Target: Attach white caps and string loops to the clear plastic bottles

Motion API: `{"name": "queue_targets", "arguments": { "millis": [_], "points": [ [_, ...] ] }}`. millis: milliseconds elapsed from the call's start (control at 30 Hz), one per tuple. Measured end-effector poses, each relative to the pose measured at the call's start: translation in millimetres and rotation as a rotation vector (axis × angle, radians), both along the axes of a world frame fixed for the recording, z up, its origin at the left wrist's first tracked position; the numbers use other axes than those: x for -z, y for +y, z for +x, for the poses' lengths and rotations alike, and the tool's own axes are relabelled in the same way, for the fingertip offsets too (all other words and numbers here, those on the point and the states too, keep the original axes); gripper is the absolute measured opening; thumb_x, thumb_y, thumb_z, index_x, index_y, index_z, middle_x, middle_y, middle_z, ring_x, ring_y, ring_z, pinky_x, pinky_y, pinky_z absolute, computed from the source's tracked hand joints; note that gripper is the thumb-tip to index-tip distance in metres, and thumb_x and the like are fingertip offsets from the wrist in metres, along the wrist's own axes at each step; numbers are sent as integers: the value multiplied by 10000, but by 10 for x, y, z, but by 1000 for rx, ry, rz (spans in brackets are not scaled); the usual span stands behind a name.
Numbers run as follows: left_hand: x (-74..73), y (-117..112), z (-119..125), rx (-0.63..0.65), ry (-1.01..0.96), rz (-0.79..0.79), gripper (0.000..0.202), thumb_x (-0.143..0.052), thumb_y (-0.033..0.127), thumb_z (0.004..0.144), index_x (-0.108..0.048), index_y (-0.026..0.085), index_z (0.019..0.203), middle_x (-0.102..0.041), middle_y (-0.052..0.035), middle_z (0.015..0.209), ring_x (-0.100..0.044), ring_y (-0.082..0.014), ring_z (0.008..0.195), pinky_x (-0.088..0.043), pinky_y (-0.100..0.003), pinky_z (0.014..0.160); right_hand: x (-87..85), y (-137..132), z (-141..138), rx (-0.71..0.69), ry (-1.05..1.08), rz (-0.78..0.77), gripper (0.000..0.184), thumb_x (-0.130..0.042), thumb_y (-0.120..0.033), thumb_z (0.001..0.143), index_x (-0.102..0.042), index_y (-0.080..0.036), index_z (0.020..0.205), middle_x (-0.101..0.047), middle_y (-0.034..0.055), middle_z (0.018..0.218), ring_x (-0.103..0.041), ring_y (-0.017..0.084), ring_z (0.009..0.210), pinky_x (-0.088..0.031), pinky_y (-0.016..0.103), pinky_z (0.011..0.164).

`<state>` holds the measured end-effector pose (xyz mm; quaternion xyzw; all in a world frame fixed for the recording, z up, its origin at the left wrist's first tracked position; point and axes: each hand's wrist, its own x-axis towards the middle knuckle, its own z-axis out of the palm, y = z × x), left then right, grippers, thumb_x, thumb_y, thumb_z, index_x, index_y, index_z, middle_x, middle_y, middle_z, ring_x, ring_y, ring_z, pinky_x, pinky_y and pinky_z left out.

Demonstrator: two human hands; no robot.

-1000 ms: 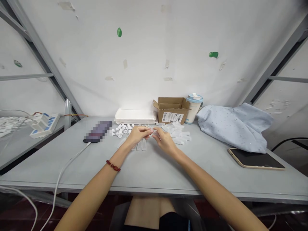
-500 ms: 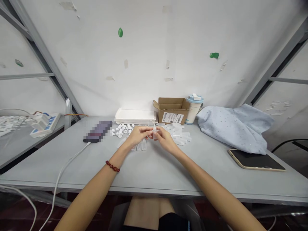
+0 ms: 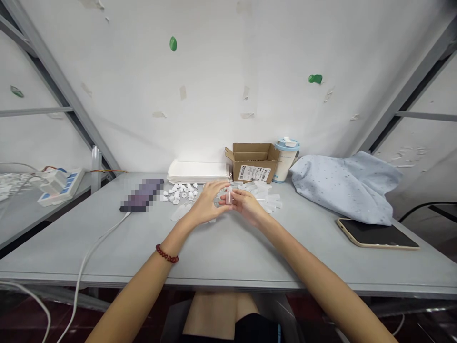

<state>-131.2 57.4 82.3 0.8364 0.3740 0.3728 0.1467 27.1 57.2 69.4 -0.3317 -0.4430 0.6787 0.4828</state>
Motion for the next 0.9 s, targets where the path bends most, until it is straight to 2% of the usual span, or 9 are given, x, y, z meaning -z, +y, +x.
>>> {"name": "queue_targets", "arguments": {
  "millis": [67,233,433,600,767,900],
  "points": [
    [30,20,-2,5,41,21,535,-702,254,701,-535,218,1209,-545,-83,1269,-417,-269,1198,-369,-435,993,-8,-6,4,-19,9,-19,106,-493,-189,857,-589,-145,853,-690,82,822,-672,159,725,-513,284,704],
    [65,48,-9,-32,62,75,462,-699,262,714,-559,210,1151,-581,-81,1200,-453,-262,1142,-392,-449,963,-12,-14,-4,-33,12,-44,132,-491,-158,852,-606,-124,798,-685,80,737,-668,154,717,-497,286,760],
    [37,22,5,-24,87,60,461,-737,230,669,-576,216,1101,-592,-65,1170,-454,-265,1126,-406,-441,948,-13,-10,-17,48,-70,-41,296,-388,-264,923,-609,-134,775,-668,68,679,-654,155,657,-497,279,674],
    [15,0,10,-10,85,35,426,-734,216,661,-575,218,1056,-589,-52,1160,-448,-259,1130,-397,-422,956,-10,-27,-1,57,-141,-15,204,-462,-263,886,-623,-159,814,-668,40,706,-641,144,680,-484,267,664],
    [-2,-27,8,-13,87,-29,465,-736,256,646,-541,218,1066,-575,-56,1155,-433,-261,1146,-390,-411,955,-18,-31,8,45,-229,0,212,-468,-276,863,-607,-160,751,-657,40,692,-610,134,613,-482,268,622],
    [10,-25,-18,-19,129,-97,507,-745,298,620,-519,216,1066,-559,-53,1134,-428,-259,1141,-402,-397,931,19,2,1,110,-448,71,154,-454,-225,841,-589,-157,813,-631,33,721,-576,127,544,-455,256,520]
  ]
}}
